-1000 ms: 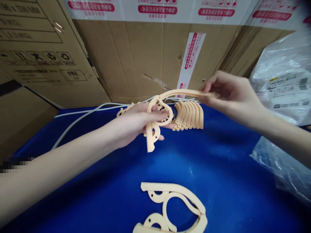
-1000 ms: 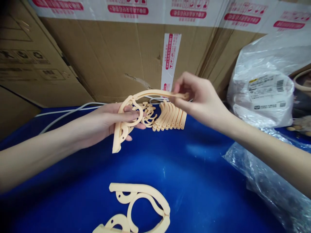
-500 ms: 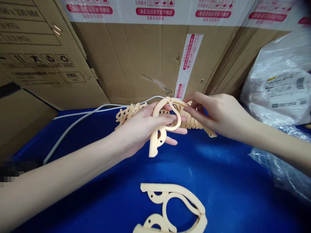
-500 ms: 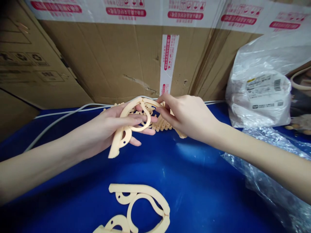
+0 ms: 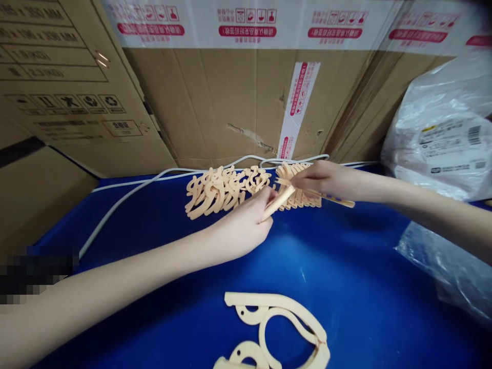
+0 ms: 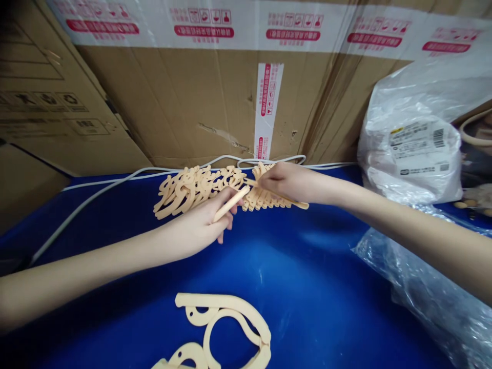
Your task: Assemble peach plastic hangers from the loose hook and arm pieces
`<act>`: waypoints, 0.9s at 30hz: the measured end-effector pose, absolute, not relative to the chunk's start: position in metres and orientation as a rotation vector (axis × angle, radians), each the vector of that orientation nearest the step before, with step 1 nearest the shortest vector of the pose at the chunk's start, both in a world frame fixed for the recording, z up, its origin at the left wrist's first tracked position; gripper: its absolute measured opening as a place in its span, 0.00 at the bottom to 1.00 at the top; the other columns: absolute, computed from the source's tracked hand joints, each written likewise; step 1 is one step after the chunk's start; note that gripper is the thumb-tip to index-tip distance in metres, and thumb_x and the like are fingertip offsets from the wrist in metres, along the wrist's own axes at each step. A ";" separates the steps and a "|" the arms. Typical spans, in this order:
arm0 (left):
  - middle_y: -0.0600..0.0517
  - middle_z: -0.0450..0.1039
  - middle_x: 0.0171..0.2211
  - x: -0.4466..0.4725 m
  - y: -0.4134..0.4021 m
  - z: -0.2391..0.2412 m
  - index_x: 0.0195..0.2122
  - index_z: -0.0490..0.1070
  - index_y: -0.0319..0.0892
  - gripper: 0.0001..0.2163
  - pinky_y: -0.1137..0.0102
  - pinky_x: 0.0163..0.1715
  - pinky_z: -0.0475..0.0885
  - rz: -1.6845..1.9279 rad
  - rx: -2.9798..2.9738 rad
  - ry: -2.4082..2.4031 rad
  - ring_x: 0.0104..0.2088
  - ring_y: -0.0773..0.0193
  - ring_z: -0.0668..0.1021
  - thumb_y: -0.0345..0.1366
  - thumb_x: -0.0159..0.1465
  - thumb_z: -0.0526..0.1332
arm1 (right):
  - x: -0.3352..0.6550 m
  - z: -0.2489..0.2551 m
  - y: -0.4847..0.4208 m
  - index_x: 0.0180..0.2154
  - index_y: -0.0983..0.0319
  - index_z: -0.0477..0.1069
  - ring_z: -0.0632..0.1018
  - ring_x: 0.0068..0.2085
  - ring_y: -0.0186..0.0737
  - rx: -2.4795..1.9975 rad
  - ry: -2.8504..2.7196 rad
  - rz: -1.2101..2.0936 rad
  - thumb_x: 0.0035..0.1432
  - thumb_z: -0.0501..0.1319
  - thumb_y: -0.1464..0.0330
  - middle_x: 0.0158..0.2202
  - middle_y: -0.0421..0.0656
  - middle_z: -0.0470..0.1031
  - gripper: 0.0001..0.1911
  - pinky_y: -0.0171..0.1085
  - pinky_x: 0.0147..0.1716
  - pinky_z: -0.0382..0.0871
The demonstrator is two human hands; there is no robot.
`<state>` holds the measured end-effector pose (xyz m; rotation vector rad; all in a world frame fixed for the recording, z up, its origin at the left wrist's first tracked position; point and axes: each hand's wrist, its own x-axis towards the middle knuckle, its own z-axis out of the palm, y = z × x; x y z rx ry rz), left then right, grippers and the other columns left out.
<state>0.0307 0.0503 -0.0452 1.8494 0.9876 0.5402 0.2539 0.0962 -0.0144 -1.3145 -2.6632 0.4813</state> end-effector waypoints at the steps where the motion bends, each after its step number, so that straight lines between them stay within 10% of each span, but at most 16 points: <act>1: 0.55 0.64 0.32 0.030 0.051 -0.045 0.44 0.61 0.45 0.12 0.76 0.22 0.64 0.525 1.876 1.018 0.24 0.71 0.67 0.28 0.58 0.53 | 0.259 -0.016 0.103 0.27 0.60 0.70 0.72 0.25 0.37 -1.424 -2.558 0.358 0.63 0.50 0.60 0.23 0.41 0.73 0.18 0.34 0.23 0.60; 7: 0.55 0.63 0.28 0.031 0.053 -0.029 0.43 0.62 0.44 0.16 0.77 0.18 0.57 0.609 1.745 1.056 0.24 0.70 0.65 0.51 0.63 0.54 | 0.268 -0.026 0.126 0.52 0.66 0.66 0.78 0.36 0.48 -1.820 -2.298 -0.037 0.61 0.50 0.65 0.36 0.51 0.79 0.20 0.40 0.32 0.66; 16: 0.55 0.59 0.28 0.034 0.047 -0.031 0.36 0.62 0.45 0.19 0.78 0.13 0.52 0.598 1.419 1.038 0.21 0.72 0.62 0.58 0.61 0.53 | 0.238 -0.028 0.123 0.52 0.68 0.66 0.78 0.36 0.50 -1.836 -2.382 -0.172 0.64 0.49 0.61 0.36 0.54 0.78 0.22 0.39 0.30 0.64; 21: 0.56 0.61 0.26 0.029 0.057 -0.014 0.30 0.63 0.42 0.18 0.74 0.24 0.67 0.702 1.297 1.010 0.25 0.70 0.68 0.53 0.57 0.62 | 0.226 -0.017 0.093 0.37 0.64 0.73 0.73 0.23 0.36 -1.472 -2.305 0.407 0.66 0.47 0.58 0.18 0.39 0.70 0.22 0.34 0.27 0.62; 27: 0.58 0.56 0.19 0.033 0.063 -0.008 0.22 0.59 0.40 0.19 0.76 0.20 0.59 0.728 1.433 0.926 0.19 0.73 0.62 0.47 0.63 0.60 | 0.212 -0.008 0.060 0.28 0.65 0.68 0.67 0.16 0.28 -1.189 -2.019 1.210 0.66 0.47 0.53 0.22 0.41 0.72 0.25 0.31 0.16 0.58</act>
